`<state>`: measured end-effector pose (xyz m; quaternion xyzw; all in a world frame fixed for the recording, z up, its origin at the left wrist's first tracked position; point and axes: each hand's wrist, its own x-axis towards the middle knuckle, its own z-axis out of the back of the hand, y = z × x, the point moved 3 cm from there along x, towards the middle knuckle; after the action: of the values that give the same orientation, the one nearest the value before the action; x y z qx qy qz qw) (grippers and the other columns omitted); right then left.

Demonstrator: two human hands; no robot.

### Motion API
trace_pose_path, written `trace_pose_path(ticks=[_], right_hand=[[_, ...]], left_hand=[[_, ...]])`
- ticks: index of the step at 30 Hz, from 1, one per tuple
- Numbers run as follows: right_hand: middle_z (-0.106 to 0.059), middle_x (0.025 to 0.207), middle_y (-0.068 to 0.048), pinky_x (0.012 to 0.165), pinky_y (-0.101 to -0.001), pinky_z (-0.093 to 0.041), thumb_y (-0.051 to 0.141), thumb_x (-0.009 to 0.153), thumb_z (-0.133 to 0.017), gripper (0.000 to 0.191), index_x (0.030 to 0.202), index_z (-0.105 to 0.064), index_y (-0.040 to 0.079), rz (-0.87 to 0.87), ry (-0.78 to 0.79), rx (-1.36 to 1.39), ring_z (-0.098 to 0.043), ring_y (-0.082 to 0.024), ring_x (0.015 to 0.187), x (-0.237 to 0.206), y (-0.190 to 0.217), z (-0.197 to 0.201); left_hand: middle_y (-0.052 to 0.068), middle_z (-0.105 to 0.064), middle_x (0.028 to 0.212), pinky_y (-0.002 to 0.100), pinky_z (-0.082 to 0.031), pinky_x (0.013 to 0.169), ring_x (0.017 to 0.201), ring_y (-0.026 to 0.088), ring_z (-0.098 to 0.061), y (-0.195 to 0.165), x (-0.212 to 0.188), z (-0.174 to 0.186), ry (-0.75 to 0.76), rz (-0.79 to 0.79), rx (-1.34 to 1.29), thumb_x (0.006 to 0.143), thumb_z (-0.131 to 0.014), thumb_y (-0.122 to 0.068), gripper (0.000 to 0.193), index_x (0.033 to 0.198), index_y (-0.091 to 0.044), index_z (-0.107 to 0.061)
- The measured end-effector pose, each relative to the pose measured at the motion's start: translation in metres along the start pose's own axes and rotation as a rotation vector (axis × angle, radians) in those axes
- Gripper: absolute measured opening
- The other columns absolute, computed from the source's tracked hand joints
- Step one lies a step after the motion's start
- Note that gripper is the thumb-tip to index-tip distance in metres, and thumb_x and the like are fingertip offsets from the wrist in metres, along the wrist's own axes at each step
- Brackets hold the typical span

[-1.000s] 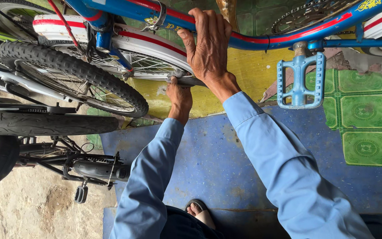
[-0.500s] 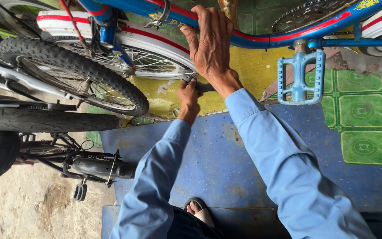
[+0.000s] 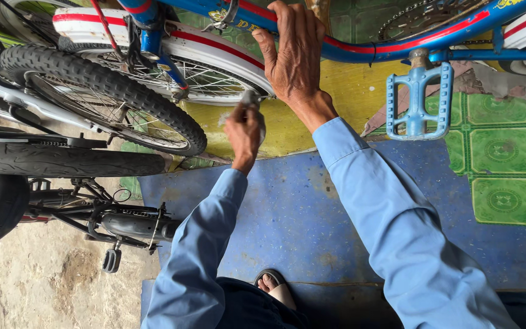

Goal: The person wipes the frame, handlebars, and rear wheel of a bicycle using a cloth. They move around the bicycle to access different parts, including the front fork, pedals, and rear rack.

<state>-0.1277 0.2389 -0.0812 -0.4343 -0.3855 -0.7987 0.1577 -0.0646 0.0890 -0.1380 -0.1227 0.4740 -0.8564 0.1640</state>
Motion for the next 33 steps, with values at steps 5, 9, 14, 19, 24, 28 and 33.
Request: trace_pose_path(ticks=[5, 9, 14, 19, 24, 28, 33], right_hand=[[-0.052, 0.107, -0.010, 0.101, -0.0482, -0.037, 0.042, 0.116, -0.052, 0.039, 0.137, -0.049, 0.010, -0.045, 0.001, 0.002, -0.052, -0.028, 0.106, 0.000, 0.000, 0.001], [-0.054, 0.114, -0.011, 0.102, -0.0485, -0.036, 0.042, 0.117, -0.051, 0.039, 0.139, -0.048, 0.010, -0.015, -0.004, 0.008, -0.053, -0.028, 0.108, -0.002, 0.001, 0.002], [-0.055, 0.117, -0.011, 0.102, -0.0472, -0.036, 0.042, 0.118, -0.052, 0.039, 0.139, -0.048, 0.009, -0.023, 0.017, 0.020, -0.054, -0.028, 0.111, -0.001, -0.001, 0.001], [-0.054, 0.108, -0.010, 0.101, -0.0490, -0.037, 0.040, 0.116, -0.053, 0.038, 0.138, -0.050, 0.009, -0.043, 0.043, 0.027, -0.053, -0.027, 0.105, 0.001, -0.002, 0.000], [-0.054, 0.112, -0.010, 0.102, -0.0492, -0.037, 0.041, 0.117, -0.051, 0.038, 0.138, -0.049, 0.009, -0.045, 0.022, 0.022, -0.053, -0.028, 0.109, -0.001, -0.001, -0.001], [-0.054, 0.112, -0.011, 0.103, -0.0490, -0.037, 0.042, 0.117, -0.052, 0.038, 0.138, -0.049, 0.010, -0.034, 0.023, 0.003, -0.054, -0.028, 0.109, 0.000, -0.005, -0.003], [-0.055, 0.115, -0.011, 0.105, -0.0487, -0.036, 0.041, 0.117, -0.050, 0.040, 0.140, -0.048, 0.009, -0.003, 0.026, 0.006, -0.054, -0.027, 0.109, 0.001, -0.006, -0.002]], left_hand=[[0.022, -0.073, 0.088, 0.043, -0.051, 0.063, 0.066, 0.030, -0.066, -0.019, -0.007, -0.013, 0.018, -0.522, 0.192, 0.100, -0.061, -0.010, 0.015, 0.104, -0.002, -0.072], [0.022, -0.071, 0.092, 0.044, -0.052, 0.065, 0.072, 0.032, -0.067, -0.015, -0.007, -0.017, 0.048, -0.597, 0.191, 0.098, -0.060, -0.005, 0.016, 0.108, -0.002, -0.072], [0.022, -0.071, 0.105, 0.039, -0.060, 0.064, 0.077, 0.030, -0.070, -0.002, 0.005, -0.003, 0.180, -0.657, 0.420, 0.099, -0.055, 0.001, 0.029, 0.125, -0.004, -0.067], [0.020, -0.073, 0.116, 0.043, -0.057, 0.061, 0.083, 0.037, -0.070, -0.003, 0.016, 0.037, -0.004, -0.785, 0.670, 0.081, -0.054, 0.006, 0.047, 0.124, -0.008, -0.067], [0.018, -0.070, 0.109, 0.042, -0.058, 0.061, 0.079, 0.031, -0.071, -0.003, 0.010, 0.006, 0.242, -0.451, 0.628, 0.101, -0.045, 0.008, 0.044, 0.135, -0.013, -0.063], [0.019, -0.070, 0.116, 0.047, -0.059, 0.071, 0.088, 0.037, -0.071, -0.016, -0.001, -0.010, 0.144, -0.774, 0.545, 0.091, -0.056, 0.006, 0.042, 0.131, -0.008, -0.063], [0.023, -0.069, 0.117, 0.044, -0.061, 0.068, 0.084, 0.036, -0.071, -0.002, 0.009, 0.021, 0.136, -0.679, 0.571, 0.085, -0.055, 0.007, 0.049, 0.131, -0.006, -0.063]])
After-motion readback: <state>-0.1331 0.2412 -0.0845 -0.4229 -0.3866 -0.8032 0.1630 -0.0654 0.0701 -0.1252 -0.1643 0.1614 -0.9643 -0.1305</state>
